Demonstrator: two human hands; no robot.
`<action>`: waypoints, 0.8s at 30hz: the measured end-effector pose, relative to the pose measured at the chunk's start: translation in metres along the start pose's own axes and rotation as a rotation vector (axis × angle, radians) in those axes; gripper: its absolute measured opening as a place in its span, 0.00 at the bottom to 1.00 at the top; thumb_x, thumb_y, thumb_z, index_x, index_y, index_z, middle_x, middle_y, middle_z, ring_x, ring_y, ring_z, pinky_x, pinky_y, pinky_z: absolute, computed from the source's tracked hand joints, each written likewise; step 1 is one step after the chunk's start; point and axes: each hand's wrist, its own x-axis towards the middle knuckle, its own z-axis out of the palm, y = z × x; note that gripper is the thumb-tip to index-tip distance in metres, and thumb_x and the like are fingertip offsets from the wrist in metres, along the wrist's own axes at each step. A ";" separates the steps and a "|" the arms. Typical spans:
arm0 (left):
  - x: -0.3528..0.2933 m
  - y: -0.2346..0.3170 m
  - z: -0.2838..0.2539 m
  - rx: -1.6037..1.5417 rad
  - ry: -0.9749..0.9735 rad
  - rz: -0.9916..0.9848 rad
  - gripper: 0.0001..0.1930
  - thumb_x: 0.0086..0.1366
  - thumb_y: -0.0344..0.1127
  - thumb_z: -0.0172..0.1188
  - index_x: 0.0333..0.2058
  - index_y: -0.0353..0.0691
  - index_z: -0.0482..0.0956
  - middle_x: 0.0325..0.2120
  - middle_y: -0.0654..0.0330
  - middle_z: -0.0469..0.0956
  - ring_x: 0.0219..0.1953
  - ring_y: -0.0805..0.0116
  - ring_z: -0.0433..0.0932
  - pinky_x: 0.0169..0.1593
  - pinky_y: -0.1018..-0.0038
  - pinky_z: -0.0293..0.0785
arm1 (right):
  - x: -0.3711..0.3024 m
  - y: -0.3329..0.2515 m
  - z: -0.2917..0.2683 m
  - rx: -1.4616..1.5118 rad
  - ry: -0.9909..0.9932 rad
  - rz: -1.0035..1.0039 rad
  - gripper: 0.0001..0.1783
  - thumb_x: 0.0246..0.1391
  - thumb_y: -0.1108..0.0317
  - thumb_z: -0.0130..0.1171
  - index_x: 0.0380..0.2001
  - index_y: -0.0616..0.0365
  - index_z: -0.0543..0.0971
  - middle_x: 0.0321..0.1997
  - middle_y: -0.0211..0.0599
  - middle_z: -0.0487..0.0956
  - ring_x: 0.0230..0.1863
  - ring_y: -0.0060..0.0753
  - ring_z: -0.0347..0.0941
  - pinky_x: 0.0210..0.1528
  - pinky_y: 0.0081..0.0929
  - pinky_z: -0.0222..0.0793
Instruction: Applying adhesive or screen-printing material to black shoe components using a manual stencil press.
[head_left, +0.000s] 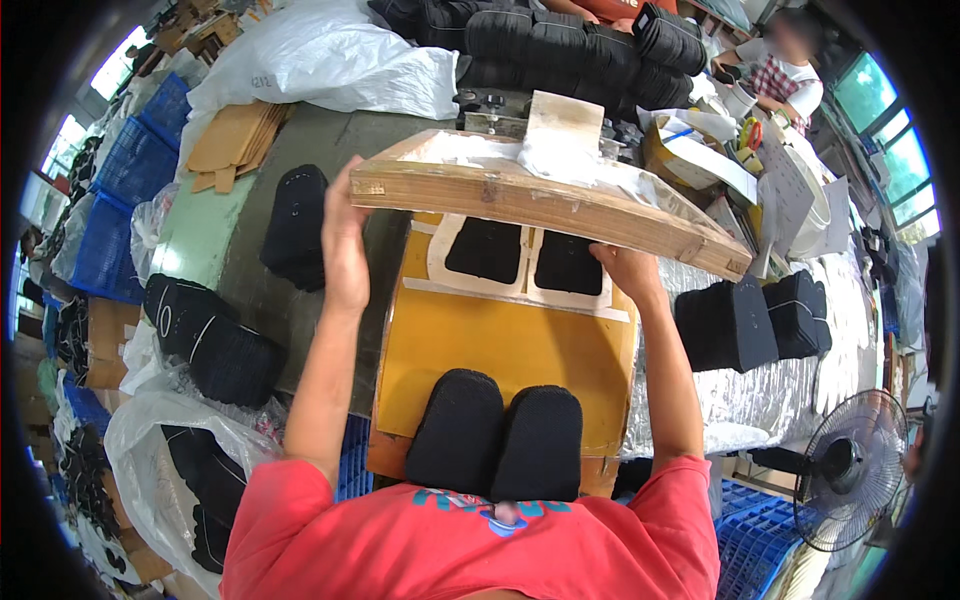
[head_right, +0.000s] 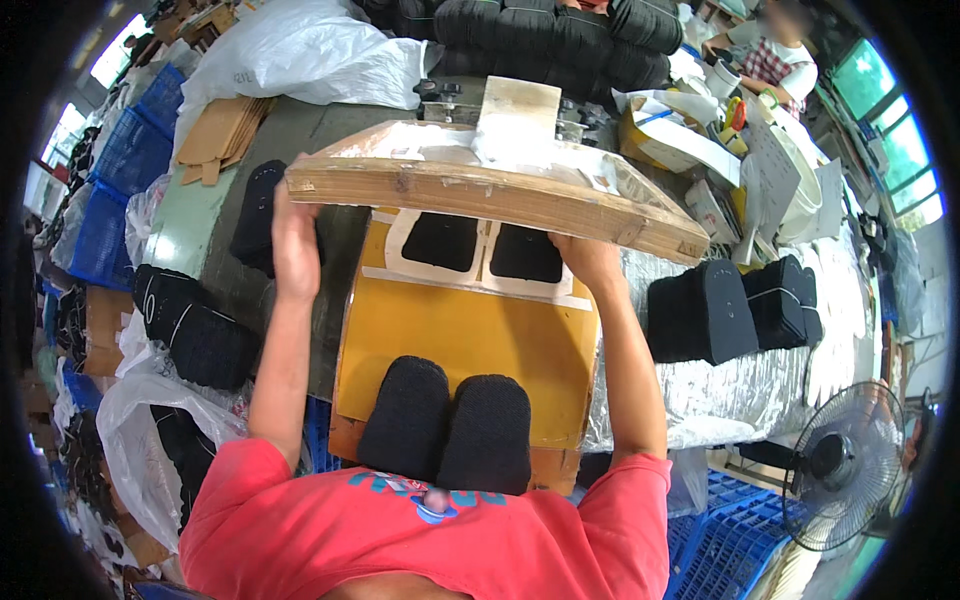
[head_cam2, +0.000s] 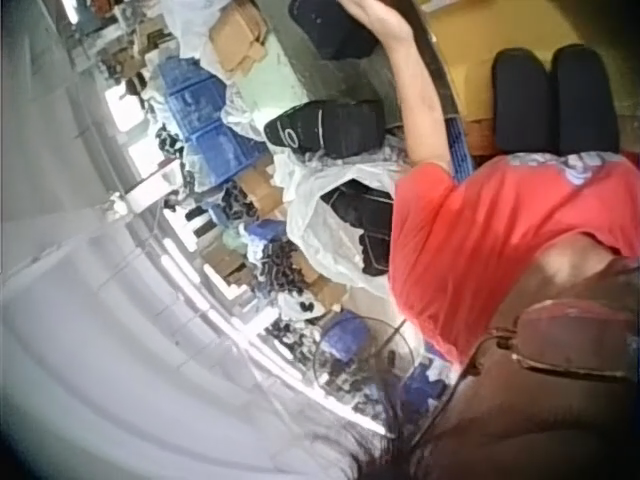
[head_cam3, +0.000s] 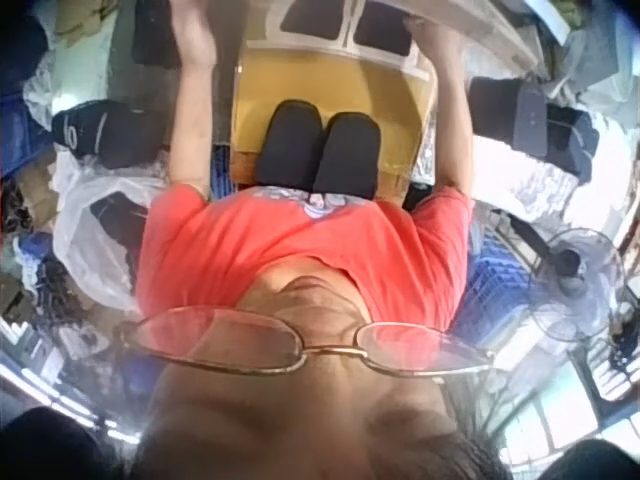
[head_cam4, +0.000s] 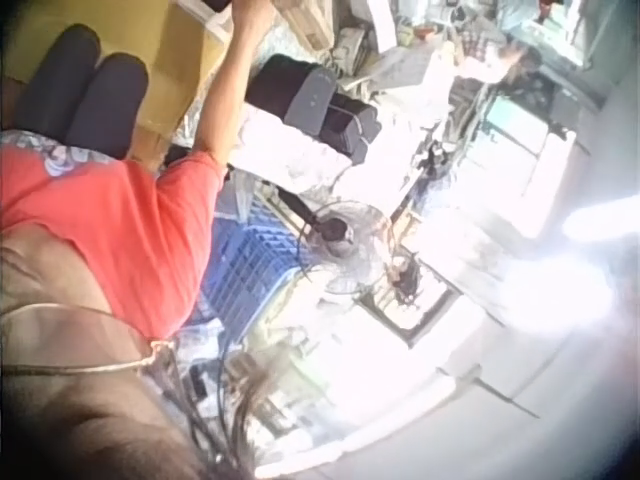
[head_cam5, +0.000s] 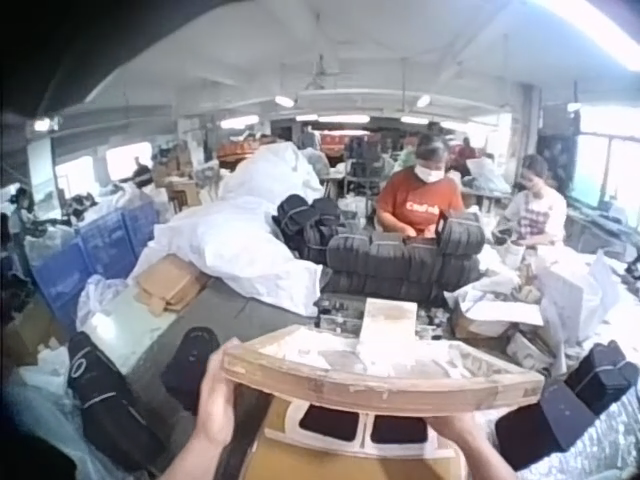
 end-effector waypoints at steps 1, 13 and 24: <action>-0.010 -0.015 -0.015 0.039 -0.012 -0.155 0.21 0.74 0.42 0.49 0.58 0.34 0.70 0.51 0.60 0.75 0.53 0.71 0.71 0.60 0.70 0.64 | 0.003 -0.006 0.005 0.019 -0.004 -0.019 0.17 0.50 0.67 0.64 0.44 0.59 0.81 0.47 0.48 0.81 0.52 0.53 0.74 0.54 0.43 0.68; -0.022 -0.092 0.071 1.308 -0.504 0.186 0.24 0.59 0.33 0.63 0.53 0.32 0.70 0.51 0.44 0.73 0.55 0.39 0.69 0.56 0.49 0.63 | -0.054 -0.017 -0.028 0.576 0.065 0.326 0.14 0.53 0.71 0.64 0.43 0.61 0.79 0.45 0.41 0.81 0.45 0.33 0.77 0.49 0.30 0.69; -0.019 -0.092 0.048 1.146 -0.577 0.041 0.11 0.60 0.28 0.60 0.41 0.39 0.71 0.40 0.55 0.74 0.52 0.54 0.71 0.54 0.58 0.64 | -0.144 0.099 -0.210 0.482 0.561 0.348 0.15 0.57 0.79 0.55 0.48 0.59 0.80 0.43 0.28 0.79 0.43 0.18 0.71 0.47 0.19 0.68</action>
